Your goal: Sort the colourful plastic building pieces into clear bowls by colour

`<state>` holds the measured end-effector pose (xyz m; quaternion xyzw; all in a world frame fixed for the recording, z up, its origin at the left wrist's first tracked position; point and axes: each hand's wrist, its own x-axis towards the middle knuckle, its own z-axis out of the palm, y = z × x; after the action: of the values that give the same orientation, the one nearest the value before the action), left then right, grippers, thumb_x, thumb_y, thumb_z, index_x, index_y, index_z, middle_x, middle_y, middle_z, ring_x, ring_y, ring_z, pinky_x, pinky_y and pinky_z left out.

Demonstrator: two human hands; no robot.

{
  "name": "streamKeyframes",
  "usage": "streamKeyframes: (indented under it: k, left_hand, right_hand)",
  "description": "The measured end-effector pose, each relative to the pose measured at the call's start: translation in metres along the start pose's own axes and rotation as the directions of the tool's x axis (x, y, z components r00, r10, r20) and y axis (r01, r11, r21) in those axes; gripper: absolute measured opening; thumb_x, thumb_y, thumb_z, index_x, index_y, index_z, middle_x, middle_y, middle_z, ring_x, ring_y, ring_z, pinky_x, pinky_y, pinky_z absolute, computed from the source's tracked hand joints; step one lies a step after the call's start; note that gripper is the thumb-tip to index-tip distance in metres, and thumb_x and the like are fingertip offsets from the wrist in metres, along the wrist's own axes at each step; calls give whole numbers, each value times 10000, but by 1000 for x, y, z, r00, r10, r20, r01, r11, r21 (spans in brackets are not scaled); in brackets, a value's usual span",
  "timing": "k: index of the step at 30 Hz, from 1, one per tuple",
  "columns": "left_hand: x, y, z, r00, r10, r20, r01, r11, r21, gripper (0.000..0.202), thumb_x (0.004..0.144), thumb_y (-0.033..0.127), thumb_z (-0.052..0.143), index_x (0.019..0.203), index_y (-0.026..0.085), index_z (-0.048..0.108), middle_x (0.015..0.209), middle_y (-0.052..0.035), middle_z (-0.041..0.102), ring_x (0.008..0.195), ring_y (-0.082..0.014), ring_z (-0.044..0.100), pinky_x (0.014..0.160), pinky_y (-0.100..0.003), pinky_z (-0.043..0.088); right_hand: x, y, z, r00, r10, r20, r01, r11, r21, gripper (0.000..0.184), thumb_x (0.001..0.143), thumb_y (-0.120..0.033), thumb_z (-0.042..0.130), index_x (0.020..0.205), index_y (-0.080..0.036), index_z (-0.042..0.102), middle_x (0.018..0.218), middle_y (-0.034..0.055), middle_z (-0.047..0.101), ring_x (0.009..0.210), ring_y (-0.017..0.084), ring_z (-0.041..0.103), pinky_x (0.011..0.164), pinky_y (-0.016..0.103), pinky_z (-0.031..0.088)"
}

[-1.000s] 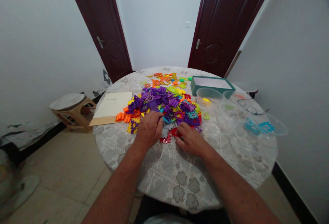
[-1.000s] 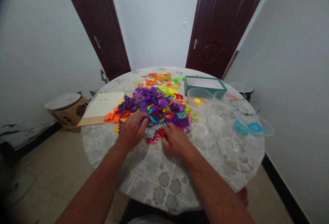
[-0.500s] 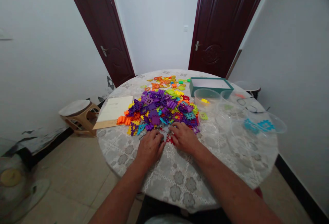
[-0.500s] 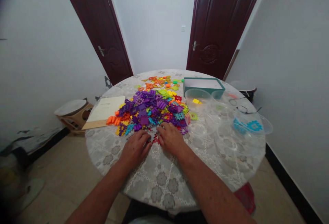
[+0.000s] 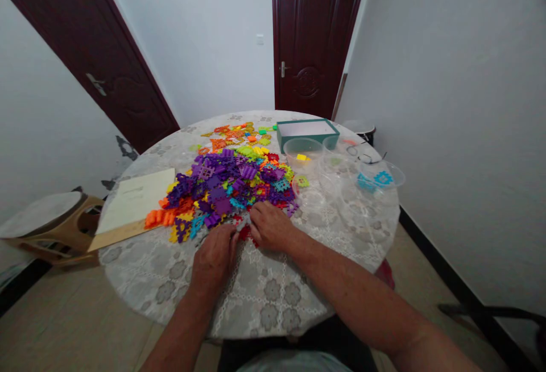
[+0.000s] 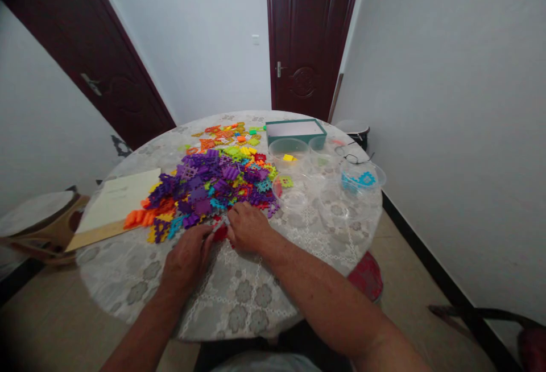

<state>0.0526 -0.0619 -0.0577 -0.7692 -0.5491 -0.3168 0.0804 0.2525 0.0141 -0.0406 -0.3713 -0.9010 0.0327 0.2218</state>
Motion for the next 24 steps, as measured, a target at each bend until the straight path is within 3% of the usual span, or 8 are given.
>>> streamKeyframes:
  k: [4,7,9,12,16,18,20,24]
  left_hand:
    - [1,3,-8,977,-201,-69,191,974,-123,198,1047,341,495,1119,215,628,1013,-74,724,941,-224,697,891,-355,542]
    - [6,10,-18,914,-404,-22,384,884,-267,246,1047,387,474,1129,211,625,956,-50,724,878,-208,695,833,-339,538]
    - [10,16,-23,874,-478,85,473,798,-373,261,1044,414,469,1104,216,628,884,-22,707,803,-190,679,777,-318,530]
    - [13,25,-26,840,-497,217,535,698,-476,245,1024,417,496,1066,219,633,840,0,696,750,-171,667,752,-301,526]
    - [9,29,-23,825,-509,244,555,653,-515,234,1008,410,527,1076,217,641,865,-4,713,761,-170,683,747,-296,527]
    - [6,29,-22,831,-502,241,548,658,-516,228,1014,402,522,1056,216,648,864,-8,721,769,-171,691,750,-294,525]
    - [3,29,-23,848,-474,238,526,696,-489,217,1016,390,527,1023,218,660,852,-10,728,773,-172,692,756,-295,522]
    - [-3,27,-31,887,-452,91,455,827,-330,196,1022,349,528,967,218,662,885,-35,730,836,-188,686,809,-321,525]
  right_hand:
    - [3,1,-1,985,103,-136,-71,973,222,166,1041,-273,429,989,-196,568,1011,99,628,957,230,558,857,348,459]
    - [3,3,-6,948,287,-136,-182,843,506,204,1062,-323,379,947,-226,517,874,29,604,818,190,569,766,311,443]
    - [2,4,-9,935,352,-44,-241,721,650,227,1066,-382,379,943,-239,504,788,-12,592,740,172,585,711,291,437]
    - [-1,0,-12,930,323,175,-328,515,792,256,1070,-457,368,975,-253,490,665,-54,599,576,158,594,586,265,431]
    - [-6,-8,-10,924,192,330,-376,316,871,283,1055,-516,382,1004,-257,482,627,-58,621,487,156,580,481,246,411]
    - [-8,-10,-8,940,156,302,-338,326,883,259,1005,-507,510,1044,-252,507,716,-48,648,543,150,598,511,246,435]
    - [-8,-9,-5,960,138,245,-281,409,868,275,935,-461,635,1081,-243,552,839,-30,666,644,147,613,580,251,464]
    - [-7,-1,-5,965,209,160,-252,556,792,238,920,-412,626,1068,-227,619,853,-14,641,746,167,591,683,276,474]
